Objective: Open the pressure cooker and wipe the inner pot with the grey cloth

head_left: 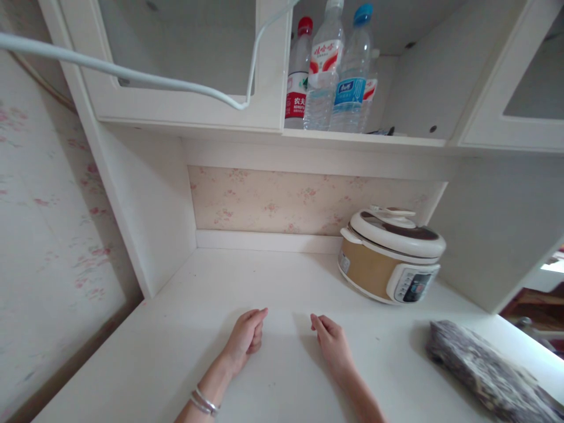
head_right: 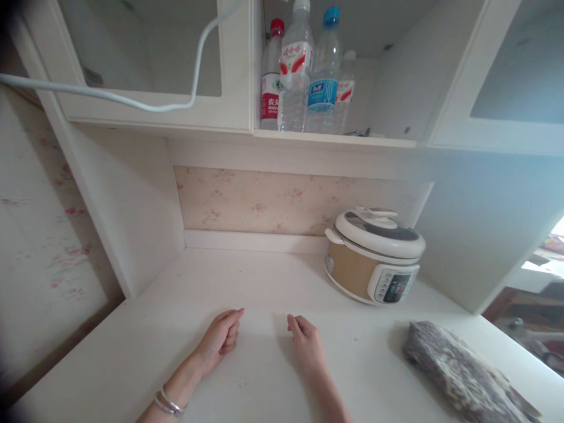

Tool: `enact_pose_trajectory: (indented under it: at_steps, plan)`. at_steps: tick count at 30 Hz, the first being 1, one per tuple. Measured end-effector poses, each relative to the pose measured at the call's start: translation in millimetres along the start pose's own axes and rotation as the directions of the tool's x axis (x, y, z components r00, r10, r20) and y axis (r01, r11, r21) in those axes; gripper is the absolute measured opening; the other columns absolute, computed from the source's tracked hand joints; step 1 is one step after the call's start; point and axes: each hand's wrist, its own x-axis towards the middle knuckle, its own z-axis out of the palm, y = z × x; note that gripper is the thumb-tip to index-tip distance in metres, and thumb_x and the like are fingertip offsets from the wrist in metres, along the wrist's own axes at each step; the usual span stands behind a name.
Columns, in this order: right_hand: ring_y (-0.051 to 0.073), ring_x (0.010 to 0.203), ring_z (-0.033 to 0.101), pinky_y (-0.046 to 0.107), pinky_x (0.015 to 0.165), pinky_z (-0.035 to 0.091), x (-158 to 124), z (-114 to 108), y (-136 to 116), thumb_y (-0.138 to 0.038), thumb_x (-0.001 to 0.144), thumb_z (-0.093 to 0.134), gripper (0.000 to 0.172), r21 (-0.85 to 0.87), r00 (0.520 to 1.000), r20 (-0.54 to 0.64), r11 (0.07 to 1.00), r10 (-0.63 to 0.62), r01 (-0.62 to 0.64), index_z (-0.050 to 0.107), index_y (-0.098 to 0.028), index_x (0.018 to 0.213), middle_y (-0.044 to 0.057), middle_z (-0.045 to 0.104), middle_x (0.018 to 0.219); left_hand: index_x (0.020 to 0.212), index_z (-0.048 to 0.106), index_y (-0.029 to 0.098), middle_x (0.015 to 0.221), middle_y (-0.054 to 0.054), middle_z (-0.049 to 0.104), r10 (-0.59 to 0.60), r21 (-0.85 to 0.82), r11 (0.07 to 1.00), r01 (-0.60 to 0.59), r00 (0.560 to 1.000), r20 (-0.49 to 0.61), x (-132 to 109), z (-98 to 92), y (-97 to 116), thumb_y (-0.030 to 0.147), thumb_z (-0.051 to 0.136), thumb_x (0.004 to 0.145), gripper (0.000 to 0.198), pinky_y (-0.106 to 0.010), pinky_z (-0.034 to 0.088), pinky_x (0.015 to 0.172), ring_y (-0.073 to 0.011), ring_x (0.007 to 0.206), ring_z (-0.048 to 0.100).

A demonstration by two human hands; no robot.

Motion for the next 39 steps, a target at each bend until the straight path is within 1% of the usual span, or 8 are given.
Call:
enact_pose_trajectory:
  at_steps: [3, 11, 18, 28, 39]
  plan:
    - [0.012, 0.050, 0.033, 0.024, 0.047, 0.024, 1.1, -0.2, 2.4, -0.063, 0.082, 0.042, 0.049, 0.018, 0.998, 0.064, 1.000, -0.010, 0.009, 0.055, -0.019, 0.063, -0.003, 0.039, 0.053, 0.061, 0.027, 0.022, 0.045, 0.012, 0.021, 0.004, -0.007, 1.000, -0.004, 1.000, 0.005, 0.9, -1.3, -1.4, 0.051, 0.066, 0.073, 0.050, -0.023, 0.003, 0.039, -0.0030, 0.037, 0.011]
    - [0.011, 0.050, 0.031, 0.025, 0.048, 0.023, 3.3, 0.9, 3.8, -0.064, 0.082, 0.042, 0.050, 0.049, 0.997, 0.072, 0.998, 0.029, -0.033, 0.053, -0.019, 0.065, -0.005, 0.032, 0.052, 0.063, 0.026, 0.023, 0.046, 0.012, 0.021, -0.016, -0.012, 1.000, 0.016, 1.000, -0.016, 3.7, -0.5, -1.8, 0.051, 0.069, 0.070, 0.052, -0.022, 0.003, 0.039, -0.0027, 0.036, 0.011]
    - [0.011, 0.051, 0.032, 0.024, 0.049, 0.023, 4.2, 0.7, 2.8, -0.063, 0.083, 0.042, 0.049, 0.055, 0.998, 0.064, 0.998, 0.029, -0.033, 0.054, -0.019, 0.065, -0.005, 0.033, 0.053, 0.062, 0.025, 0.022, 0.046, 0.012, 0.020, -0.014, -0.004, 1.000, 0.014, 1.000, -0.005, 6.5, 0.4, -1.3, 0.051, 0.067, 0.071, 0.051, -0.022, 0.002, 0.038, -0.0026, 0.037, 0.010]
    - [0.010, 0.051, 0.030, 0.024, 0.050, 0.022, 3.4, -0.1, 2.6, -0.064, 0.083, 0.041, 0.050, 0.046, 0.994, 0.092, 0.997, 0.061, -0.065, 0.054, -0.018, 0.068, -0.006, 0.032, 0.053, 0.062, 0.027, 0.022, 0.046, 0.012, 0.021, -0.008, 0.016, 1.000, 0.008, 1.000, -0.008, 2.8, 0.3, -1.2, 0.052, 0.066, 0.072, 0.050, -0.022, 0.004, 0.039, -0.0026, 0.037, 0.012]
    - [0.011, 0.051, 0.030, 0.025, 0.050, 0.022, 5.7, 1.7, 4.0, -0.066, 0.082, 0.039, 0.052, 0.027, 0.993, 0.099, 0.998, 0.059, -0.062, 0.054, -0.018, 0.067, -0.005, 0.032, 0.053, 0.062, 0.027, 0.022, 0.046, 0.012, 0.020, 0.004, 0.018, 1.000, -0.003, 1.000, -0.009, 1.6, 1.9, 1.2, 0.052, 0.065, 0.073, 0.050, -0.023, 0.004, 0.040, -0.0030, 0.037, 0.011]
